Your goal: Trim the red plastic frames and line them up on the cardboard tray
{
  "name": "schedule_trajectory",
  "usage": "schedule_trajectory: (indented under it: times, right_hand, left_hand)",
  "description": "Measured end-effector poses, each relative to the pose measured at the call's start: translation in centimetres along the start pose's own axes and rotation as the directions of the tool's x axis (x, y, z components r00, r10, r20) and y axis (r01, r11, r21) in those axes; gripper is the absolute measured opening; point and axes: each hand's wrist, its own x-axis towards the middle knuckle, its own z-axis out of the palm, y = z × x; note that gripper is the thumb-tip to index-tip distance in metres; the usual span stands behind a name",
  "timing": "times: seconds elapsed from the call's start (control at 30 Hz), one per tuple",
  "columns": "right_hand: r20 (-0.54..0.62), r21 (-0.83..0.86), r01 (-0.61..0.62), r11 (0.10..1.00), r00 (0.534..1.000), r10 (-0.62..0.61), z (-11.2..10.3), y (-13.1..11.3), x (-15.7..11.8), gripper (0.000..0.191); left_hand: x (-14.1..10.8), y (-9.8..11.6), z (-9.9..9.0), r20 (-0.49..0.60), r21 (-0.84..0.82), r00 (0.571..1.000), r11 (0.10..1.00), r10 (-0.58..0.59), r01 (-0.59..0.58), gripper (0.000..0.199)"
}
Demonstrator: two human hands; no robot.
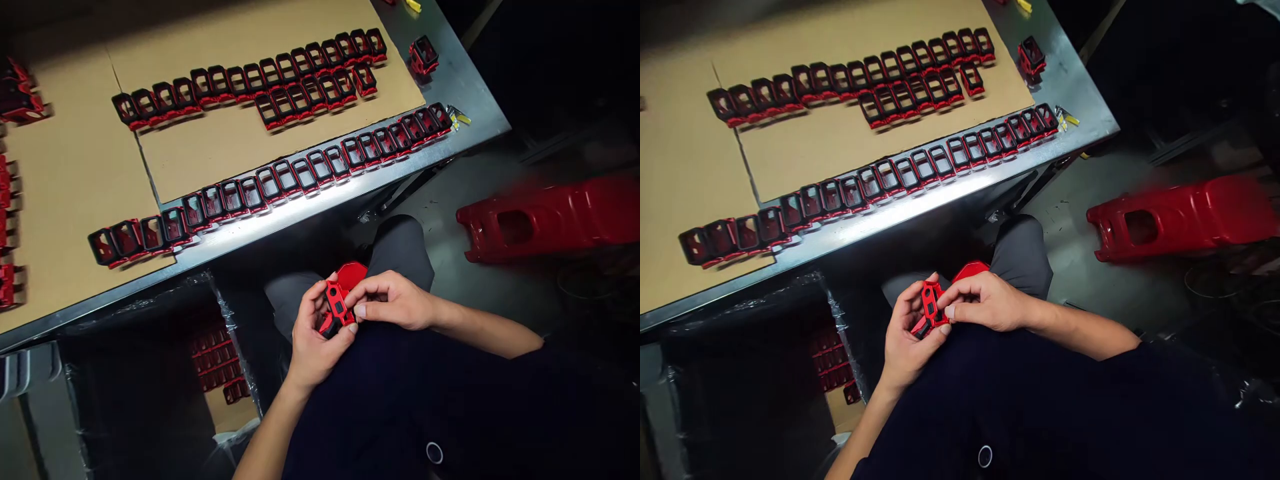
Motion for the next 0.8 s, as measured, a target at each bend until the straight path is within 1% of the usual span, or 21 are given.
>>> schedule_trajectory:
  times: [0.13, 0.2, 0.23, 0.3, 0.37, 0.43, 0.5, 0.67, 0.8]
  right_hand:
    - [0.011, -0.034, -0.021, 0.999, 1.000, 0.021, 0.1, 0.0, 0.1, 0.029]
    - [0.013, -0.016, -0.010, 1.000, 1.000, 0.011, 0.1, 0.0, 0.2, 0.027]
    - [0.011, 0.004, -0.007, 1.000, 1.000, 0.007, 0.0, 0.0, 0.2, 0.026]
    - [0.008, 0.048, -0.007, 0.999, 1.000, 0.007, 0.0, 0.1, 0.3, 0.025]
    - [0.011, 0.084, -0.018, 0.996, 1.000, 0.017, -0.1, 0.1, 0.4, 0.025]
    - [0.025, 0.107, -0.034, 0.994, 0.999, 0.032, -0.2, 0.1, 0.5, 0.025]
    - [0.033, 0.120, -0.056, 0.991, 0.998, 0.052, -0.3, 0.0, 0.5, 0.027]
    - [0.027, 0.149, -0.106, 0.983, 0.994, 0.103, -0.1, 0.0, 0.5, 0.036]
    - [0.033, 0.200, -0.144, 0.969, 0.990, 0.140, 0.1, 0.3, 0.7, 0.043]
  left_hand:
    - [-0.1, -0.2, -0.1, 0.013, 0.005, 1.000, 1.000, 0.013, -0.013, 0.062]
    - [-0.3, -0.4, -0.2, 0.012, 0.069, 0.999, 0.996, 0.047, -0.047, 0.063]
    - [-0.3, -0.4, -0.4, 0.011, 0.127, 0.997, 0.989, 0.075, -0.076, 0.065]
    - [-0.4, -0.6, -0.6, 0.019, 0.271, 0.987, 0.949, 0.159, -0.158, 0.069]
    - [-0.3, -0.7, -0.9, 0.048, 0.389, 0.966, 0.886, 0.256, -0.254, 0.073]
    - [-0.3, -0.7, -1.1, 0.079, 0.447, 0.942, 0.834, 0.325, -0.325, 0.074]
    - [-0.1, -0.5, -1.2, 0.101, 0.475, 0.926, 0.801, 0.363, -0.365, 0.074]
    - [0.0, -0.2, -1.4, 0.163, 0.524, 0.900, 0.737, 0.405, -0.427, 0.073]
    - [-0.1, -0.2, -1.6, 0.209, 0.534, 0.908, 0.736, 0.363, -0.417, 0.074]
